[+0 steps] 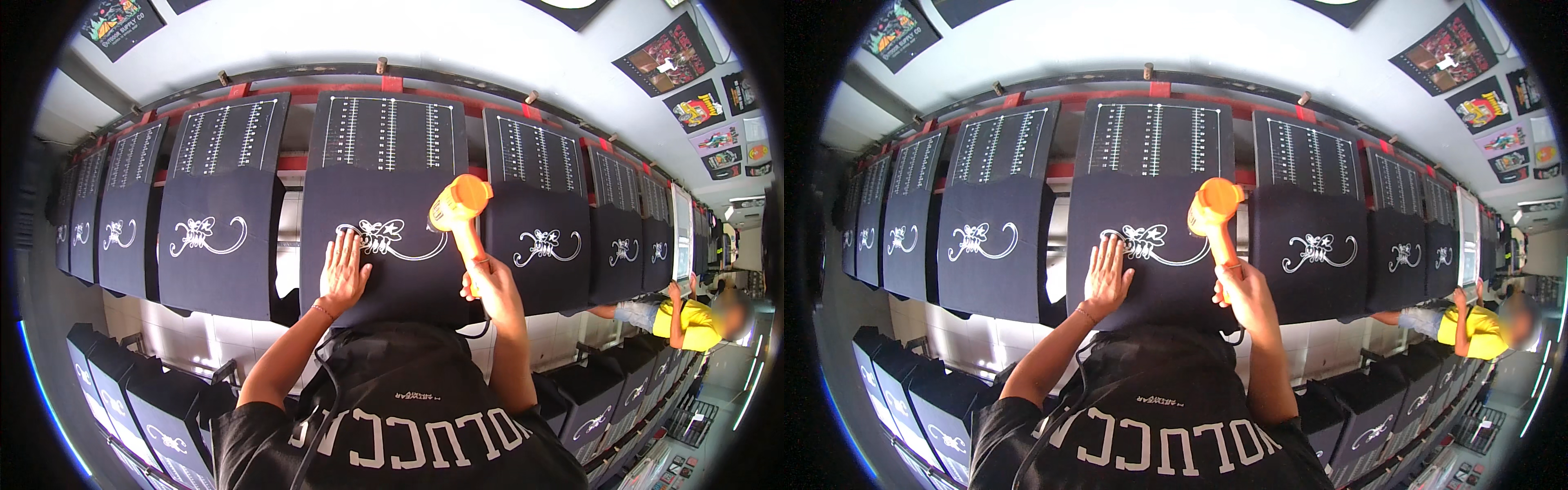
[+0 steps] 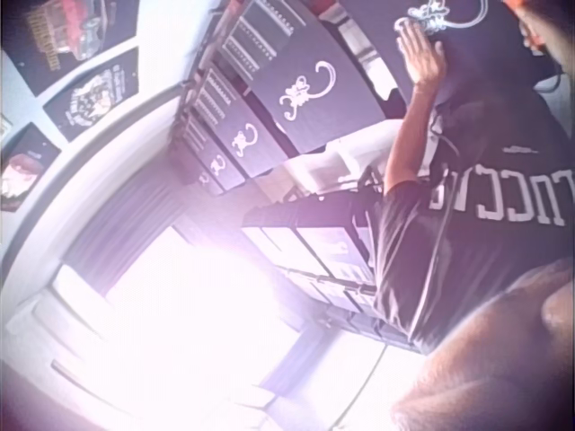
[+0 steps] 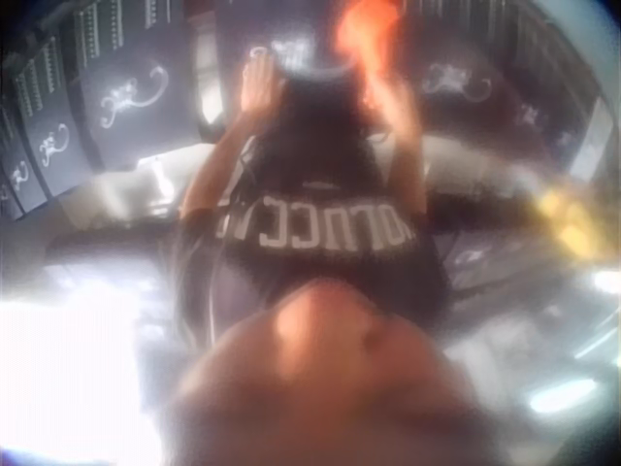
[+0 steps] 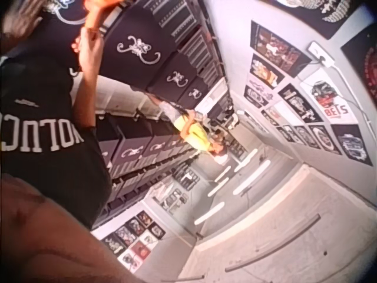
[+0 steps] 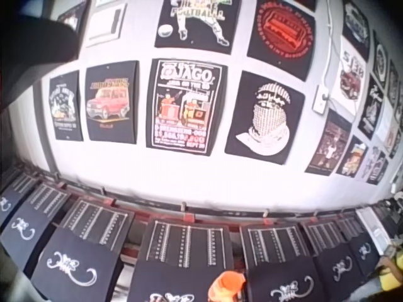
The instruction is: The person uses a heat gun to cure ink on screen-printed t-shirts, moving systematically along a long printing rack to apply heat to each garment's design and checking the ink with their hand.
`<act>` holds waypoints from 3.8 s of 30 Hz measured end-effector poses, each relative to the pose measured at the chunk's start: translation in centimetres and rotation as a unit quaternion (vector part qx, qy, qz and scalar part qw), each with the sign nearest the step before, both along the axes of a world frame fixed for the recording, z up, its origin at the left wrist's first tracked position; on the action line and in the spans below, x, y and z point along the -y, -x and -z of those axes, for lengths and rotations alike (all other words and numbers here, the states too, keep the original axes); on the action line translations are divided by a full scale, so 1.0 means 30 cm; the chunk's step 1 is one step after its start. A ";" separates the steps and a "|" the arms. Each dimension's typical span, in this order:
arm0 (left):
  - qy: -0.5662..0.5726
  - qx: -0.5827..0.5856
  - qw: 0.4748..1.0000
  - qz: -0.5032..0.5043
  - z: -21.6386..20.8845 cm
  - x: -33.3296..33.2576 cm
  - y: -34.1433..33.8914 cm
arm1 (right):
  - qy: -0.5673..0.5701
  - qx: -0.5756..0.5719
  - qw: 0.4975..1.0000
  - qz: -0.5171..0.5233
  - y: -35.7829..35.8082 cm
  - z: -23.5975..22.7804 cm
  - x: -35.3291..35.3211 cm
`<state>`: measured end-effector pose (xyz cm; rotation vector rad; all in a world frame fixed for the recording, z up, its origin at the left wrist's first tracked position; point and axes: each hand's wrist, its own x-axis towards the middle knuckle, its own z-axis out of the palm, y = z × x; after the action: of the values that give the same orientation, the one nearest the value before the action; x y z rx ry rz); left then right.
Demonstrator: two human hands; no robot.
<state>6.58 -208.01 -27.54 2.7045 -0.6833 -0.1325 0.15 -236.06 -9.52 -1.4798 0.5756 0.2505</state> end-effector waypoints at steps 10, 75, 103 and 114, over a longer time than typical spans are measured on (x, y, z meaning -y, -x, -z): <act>-0.015 0.046 0.988 -0.144 0.038 -0.020 -0.100 | -0.019 0.011 0.999 -0.033 0.008 0.013 0.026; -0.122 0.005 0.761 -0.638 0.040 0.642 0.333 | -0.103 -0.057 0.966 -0.230 0.268 0.010 1.027; -0.132 -0.002 0.762 -0.634 0.023 0.651 0.334 | -0.091 -0.091 0.959 -0.251 0.299 -0.038 1.036; -0.131 0.005 0.763 -0.633 0.048 0.639 0.334 | -0.071 -0.085 0.972 -0.208 0.317 -0.018 1.107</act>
<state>-3.45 -227.18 -28.99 2.7744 1.3059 0.1442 -9.36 -269.27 -8.97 -1.4357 0.3679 0.7373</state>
